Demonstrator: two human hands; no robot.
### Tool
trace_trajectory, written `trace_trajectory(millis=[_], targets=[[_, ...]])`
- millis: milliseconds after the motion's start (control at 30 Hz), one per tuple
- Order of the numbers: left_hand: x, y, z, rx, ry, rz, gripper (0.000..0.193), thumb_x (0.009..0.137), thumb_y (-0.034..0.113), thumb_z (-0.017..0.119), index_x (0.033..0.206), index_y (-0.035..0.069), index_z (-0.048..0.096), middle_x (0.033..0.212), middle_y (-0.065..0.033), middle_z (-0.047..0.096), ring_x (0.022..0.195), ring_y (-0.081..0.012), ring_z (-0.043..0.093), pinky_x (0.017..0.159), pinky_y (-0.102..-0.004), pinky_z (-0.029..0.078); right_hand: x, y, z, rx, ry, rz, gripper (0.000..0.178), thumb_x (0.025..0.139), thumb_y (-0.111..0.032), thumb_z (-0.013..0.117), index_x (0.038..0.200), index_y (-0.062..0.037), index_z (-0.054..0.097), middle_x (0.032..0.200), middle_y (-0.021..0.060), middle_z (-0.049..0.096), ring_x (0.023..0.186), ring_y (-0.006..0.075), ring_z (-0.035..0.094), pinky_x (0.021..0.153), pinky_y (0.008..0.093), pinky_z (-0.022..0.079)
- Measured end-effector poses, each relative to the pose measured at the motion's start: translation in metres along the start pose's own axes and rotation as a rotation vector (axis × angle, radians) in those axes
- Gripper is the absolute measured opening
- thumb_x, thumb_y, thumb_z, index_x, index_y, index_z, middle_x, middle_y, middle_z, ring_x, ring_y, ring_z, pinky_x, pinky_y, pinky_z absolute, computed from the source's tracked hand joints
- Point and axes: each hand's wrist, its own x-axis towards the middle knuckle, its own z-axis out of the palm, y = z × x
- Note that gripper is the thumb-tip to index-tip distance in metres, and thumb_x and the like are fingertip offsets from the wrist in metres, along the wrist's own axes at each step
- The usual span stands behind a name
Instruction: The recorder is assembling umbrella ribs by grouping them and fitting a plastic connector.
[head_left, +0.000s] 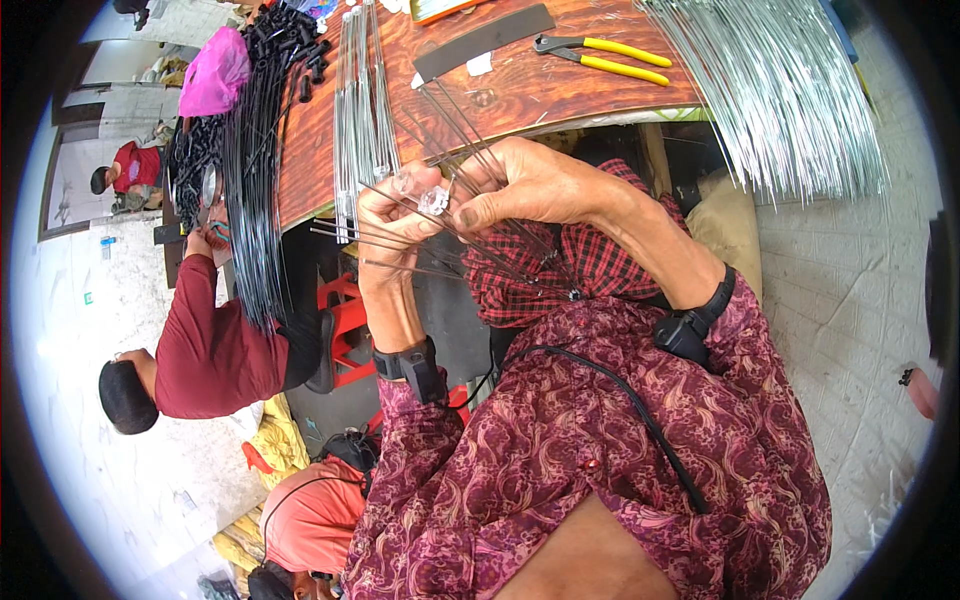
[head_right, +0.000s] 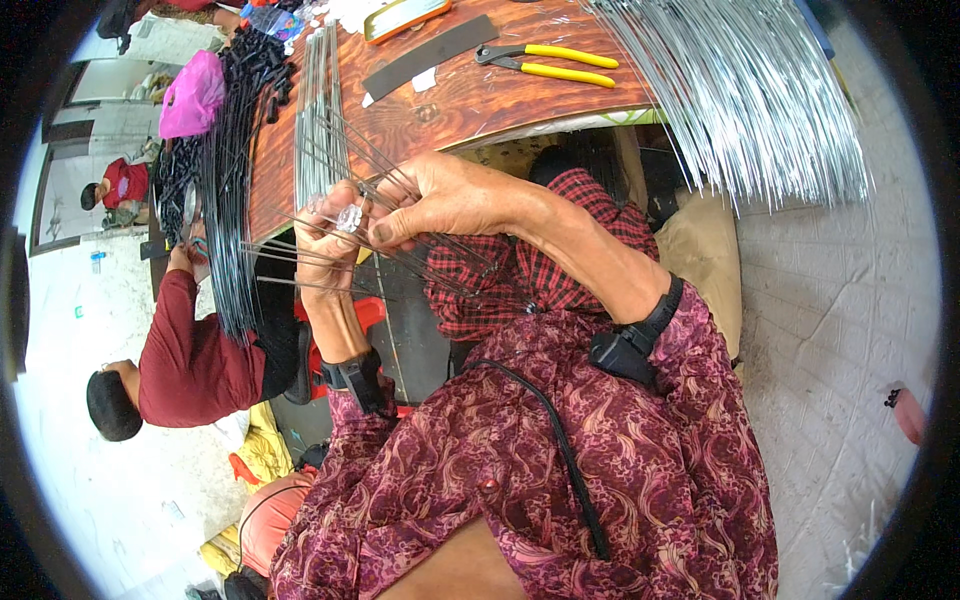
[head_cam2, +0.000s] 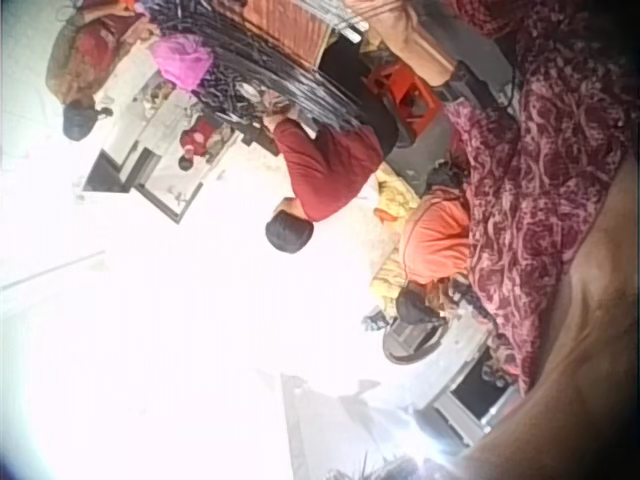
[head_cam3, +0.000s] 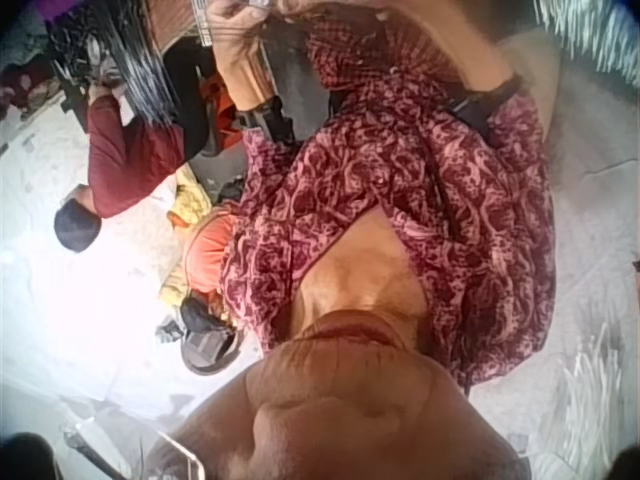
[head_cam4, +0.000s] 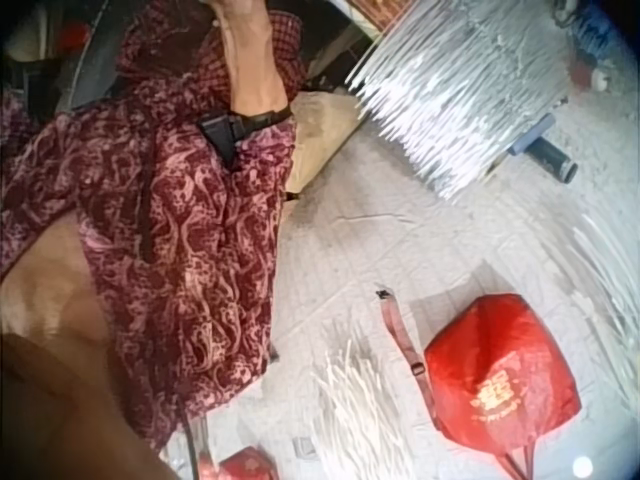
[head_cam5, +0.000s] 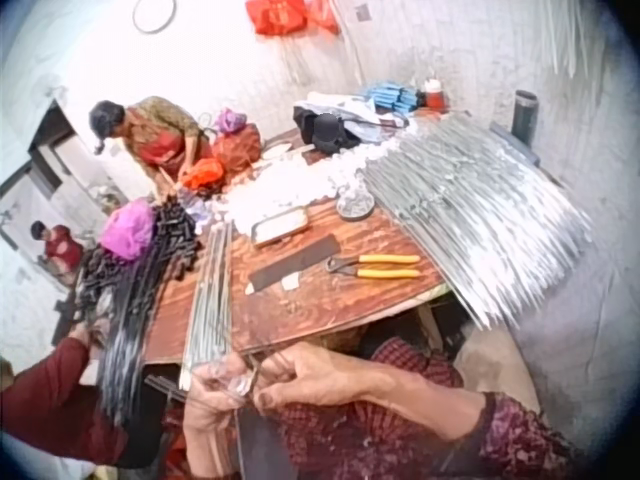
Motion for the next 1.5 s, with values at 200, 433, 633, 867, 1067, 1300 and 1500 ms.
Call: trace_trajectory(millis=[200, 433, 633, 867, 1067, 1300, 1500], targets=[[-0.001, -0.004, -0.006, 0.012, 0.019, 0.024, 0.046, 0.062, 0.005, 0.083, 0.103, -0.002, 0.062, 0.096, -0.0153, 0.067, 0.086, -0.0221, 0.066, 0.076, -0.0319, 0.055, 0.001, -0.004, 0.001, -0.118, 0.070, 0.026, 0.020, 0.077, -0.018, 0.075, 0.084, -0.0010, 0.068, 0.072, -0.0001, 0.063, 0.065, 0.0071, 0.054, 0.059, 0.0234, 0.043], [-0.003, -0.005, -0.009, 0.067, 0.071, 0.016, 0.046, 0.064, 0.005, 0.083, 0.104, -0.003, 0.062, 0.098, -0.0136, 0.067, 0.088, -0.0199, 0.066, 0.078, -0.0290, 0.054, 0.005, -0.010, 0.002, -0.266, 0.119, 0.032, 0.021, 0.070, -0.018, 0.078, 0.079, -0.0015, 0.068, 0.066, -0.0007, 0.061, 0.060, 0.0071, 0.053, 0.054, 0.0249, 0.041], [-0.002, -0.003, -0.003, 0.072, 0.101, 0.025, 0.047, 0.065, 0.006, 0.083, 0.106, -0.004, 0.061, 0.096, -0.0119, 0.067, 0.087, -0.0198, 0.066, 0.079, -0.0284, 0.054, 0.002, -0.036, 0.004, -0.476, 0.113, 0.166, 0.022, 0.069, -0.019, 0.079, 0.077, -0.0010, 0.069, 0.065, 0.0010, 0.063, 0.057, 0.0084, 0.054, 0.053, 0.0249, 0.042], [-0.001, -0.013, -0.003, -0.047, 0.122, 0.054, 0.045, 0.062, 0.010, 0.085, 0.097, -0.004, 0.063, 0.093, -0.0136, 0.066, 0.085, -0.0217, 0.067, 0.075, -0.0305, 0.055, 0.014, -0.005, -0.010, -0.184, 0.003, 0.089, 0.022, 0.071, -0.020, 0.080, 0.080, -0.0023, 0.070, 0.069, 0.0026, 0.067, 0.060, 0.0081, 0.057, 0.054, 0.0235, 0.043], [0.001, -0.013, -0.008, -0.079, -0.012, 0.078, 0.043, 0.061, 0.012, 0.086, 0.094, -0.002, 0.063, 0.092, -0.0128, 0.065, 0.081, -0.0220, 0.066, 0.071, -0.0308, 0.055, 0.015, -0.003, -0.006, -0.180, -0.056, 0.130, 0.028, 0.071, -0.023, 0.081, 0.084, -0.0030, 0.067, 0.076, 0.0014, 0.066, 0.071, 0.0091, 0.058, 0.066, 0.0255, 0.046], [0.012, -0.018, -0.006, -0.077, -0.070, 0.104, 0.033, 0.068, 0.014, 0.082, 0.091, 0.002, 0.062, 0.097, -0.0098, 0.061, 0.077, -0.0191, 0.063, 0.066, -0.0282, 0.053, 0.012, 0.003, -0.003, -0.021, -0.037, 0.057, 0.025, 0.073, -0.021, 0.079, 0.082, -0.0031, 0.065, 0.072, 0.0009, 0.063, 0.062, 0.0078, 0.055, 0.057, 0.0230, 0.045], [0.019, -0.053, -0.022, -0.227, -0.003, -0.043, 0.036, 0.084, 0.032, 0.067, 0.107, 0.007, 0.055, 0.116, -0.0186, 0.053, 0.096, -0.0341, 0.061, 0.071, -0.0440, 0.058, 0.014, 0.008, -0.004, -0.087, -0.034, 0.066, 0.020, 0.074, -0.017, 0.077, 0.087, -0.0041, 0.068, 0.070, -0.0012, 0.063, 0.062, 0.0060, 0.054, 0.057, 0.0217, 0.044]])
